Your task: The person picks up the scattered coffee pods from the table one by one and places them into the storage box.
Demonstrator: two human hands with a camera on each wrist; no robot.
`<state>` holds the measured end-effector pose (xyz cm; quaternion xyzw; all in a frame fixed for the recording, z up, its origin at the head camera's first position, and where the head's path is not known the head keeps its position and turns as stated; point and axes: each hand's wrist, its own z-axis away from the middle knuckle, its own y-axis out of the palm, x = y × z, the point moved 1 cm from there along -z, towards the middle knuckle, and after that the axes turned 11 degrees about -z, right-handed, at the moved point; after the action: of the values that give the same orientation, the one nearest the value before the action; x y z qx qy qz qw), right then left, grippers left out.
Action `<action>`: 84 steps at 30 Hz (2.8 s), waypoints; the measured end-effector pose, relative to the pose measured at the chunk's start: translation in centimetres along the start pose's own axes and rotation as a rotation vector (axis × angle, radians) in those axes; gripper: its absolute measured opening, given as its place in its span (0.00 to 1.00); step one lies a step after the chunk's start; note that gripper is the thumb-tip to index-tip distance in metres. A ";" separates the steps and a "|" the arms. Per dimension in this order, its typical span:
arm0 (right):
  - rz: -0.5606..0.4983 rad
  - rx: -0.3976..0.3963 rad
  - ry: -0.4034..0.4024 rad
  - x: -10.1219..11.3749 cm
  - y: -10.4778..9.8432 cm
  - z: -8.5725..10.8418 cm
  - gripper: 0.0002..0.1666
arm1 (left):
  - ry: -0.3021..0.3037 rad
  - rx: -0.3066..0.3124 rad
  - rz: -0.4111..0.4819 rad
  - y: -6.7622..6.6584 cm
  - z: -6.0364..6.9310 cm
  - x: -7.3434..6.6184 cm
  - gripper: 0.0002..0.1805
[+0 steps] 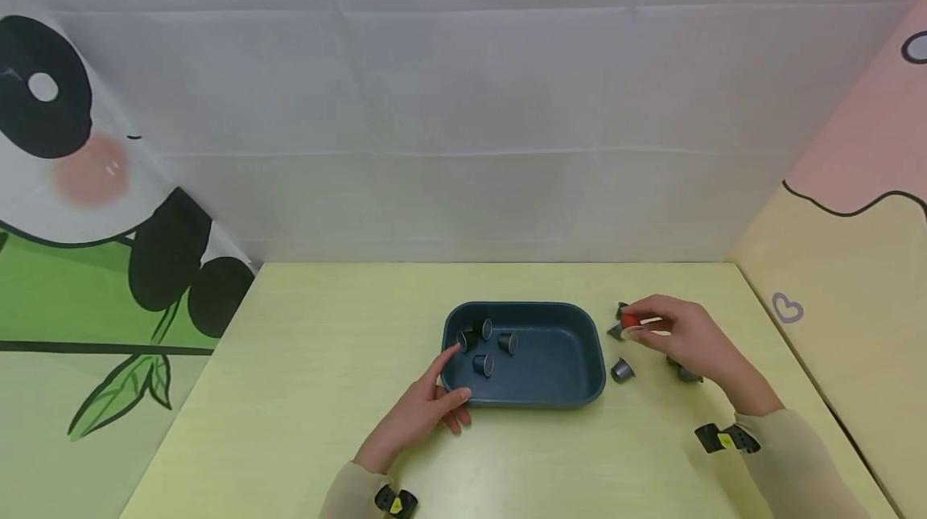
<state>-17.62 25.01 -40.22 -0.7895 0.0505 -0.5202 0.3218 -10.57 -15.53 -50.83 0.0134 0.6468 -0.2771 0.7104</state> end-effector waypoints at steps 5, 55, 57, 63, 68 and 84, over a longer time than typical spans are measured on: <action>0.011 0.010 -0.030 0.4 0.1 -1.0 0.17 | -0.002 0.000 0.003 0.0 0.0 0.0 0.42; -0.198 0.103 0.012 5.7 6.4 -9.9 0.18 | 0.002 0.000 -0.016 0.0 -0.3 0.4 0.42; -0.222 0.107 0.015 5.4 6.7 -10.0 0.18 | 0.001 0.000 -0.017 0.0 -0.3 0.4 0.42; -0.293 0.105 0.022 4.7 7.5 -10.6 0.19 | -0.002 -0.001 -0.008 0.1 -0.3 0.3 0.42; -0.322 0.091 0.043 4.0 8.3 -10.9 0.20 | -0.001 0.001 0.000 0.1 -0.2 0.2 0.41; -0.433 0.032 0.116 2.2 9.7 -11.6 0.21 | 0.001 -0.001 0.003 0.1 -0.1 0.1 0.41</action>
<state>-24.07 11.20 -41.04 -0.7454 -0.1099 -0.6224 0.2119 -10.60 -15.44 -50.95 0.0141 0.6471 -0.2755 0.7107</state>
